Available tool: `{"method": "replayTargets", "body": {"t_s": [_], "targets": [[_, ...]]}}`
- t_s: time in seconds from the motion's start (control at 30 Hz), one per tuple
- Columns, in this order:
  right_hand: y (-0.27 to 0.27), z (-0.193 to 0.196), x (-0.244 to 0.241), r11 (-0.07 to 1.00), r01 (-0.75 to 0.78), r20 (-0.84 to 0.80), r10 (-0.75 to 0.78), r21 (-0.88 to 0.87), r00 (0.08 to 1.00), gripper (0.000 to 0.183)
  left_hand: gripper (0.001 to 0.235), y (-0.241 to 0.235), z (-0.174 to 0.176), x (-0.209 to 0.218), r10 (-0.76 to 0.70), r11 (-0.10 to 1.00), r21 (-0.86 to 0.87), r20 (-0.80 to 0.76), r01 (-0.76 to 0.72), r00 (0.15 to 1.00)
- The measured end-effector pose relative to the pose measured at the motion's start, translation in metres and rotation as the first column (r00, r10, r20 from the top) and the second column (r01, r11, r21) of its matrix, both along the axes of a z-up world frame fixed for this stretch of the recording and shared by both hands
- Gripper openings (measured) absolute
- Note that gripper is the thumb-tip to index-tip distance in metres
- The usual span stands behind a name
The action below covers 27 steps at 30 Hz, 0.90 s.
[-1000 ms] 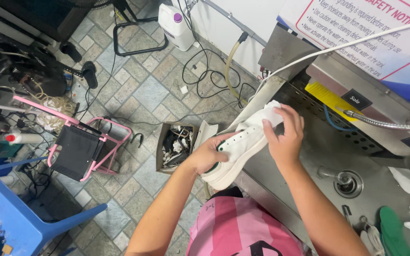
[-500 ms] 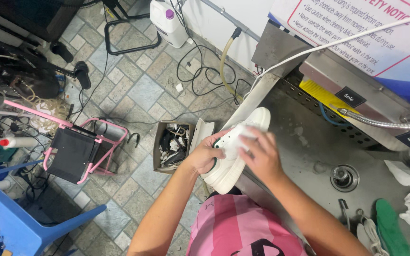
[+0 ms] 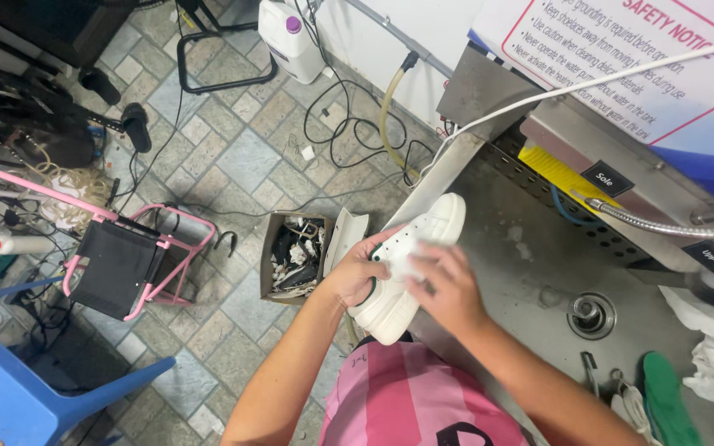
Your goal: The person cleans a white sneaker by wiping it with a white cloth, rinsing it under a tap, and spraying the sole with a handheld cleaning device. They then wipe the sole again with the cloth. The task is performed at a stainless steel sink station.
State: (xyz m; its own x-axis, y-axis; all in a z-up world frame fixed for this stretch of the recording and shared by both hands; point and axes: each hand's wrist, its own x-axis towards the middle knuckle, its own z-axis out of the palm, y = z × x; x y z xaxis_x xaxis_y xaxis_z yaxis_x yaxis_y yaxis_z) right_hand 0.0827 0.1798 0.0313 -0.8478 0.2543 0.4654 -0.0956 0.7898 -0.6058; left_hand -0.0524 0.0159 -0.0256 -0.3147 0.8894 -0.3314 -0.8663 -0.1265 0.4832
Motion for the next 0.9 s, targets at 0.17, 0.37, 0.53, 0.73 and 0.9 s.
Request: {"method": "replayTargets", "body": {"t_s": [0.17, 0.37, 0.53, 0.73, 0.9], "targets": [[0.014, -0.002, -0.006, 0.982, 0.171, 0.086, -0.177, 0.076, 0.98, 0.033, 0.09, -0.001, -0.004, 0.0, -0.016, 0.999, -0.043, -0.003, 0.016, 1.0], [-0.018, -0.007, -0.001, 0.998, -0.043, -0.034, 0.042, -0.044, 0.999, 0.032, 0.092, 0.004, 0.001, -0.005, -0.009, 1.0, -0.001, -0.025, 0.009, 1.0], [0.018, -0.01, -0.013, 0.972, 0.227, 0.022, -0.229, 0.058, 0.973, 0.032, 0.089, 0.008, 0.0, 0.002, -0.045, 0.999, -0.009, -0.064, 0.045, 0.997], [-0.005, -0.005, -0.009, 0.999, -0.032, -0.016, 0.032, -0.021, 0.999, 0.031, 0.096, 0.006, 0.004, -0.005, -0.031, 0.997, 0.065, -0.044, 0.034, 0.999], [0.003, 0.003, -0.023, 0.998, 0.067, -0.022, -0.067, -0.014, 0.998, 0.033, 0.094, 0.011, 0.004, -0.002, -0.052, 0.994, 0.103, 0.025, 0.049, 0.998]]}}
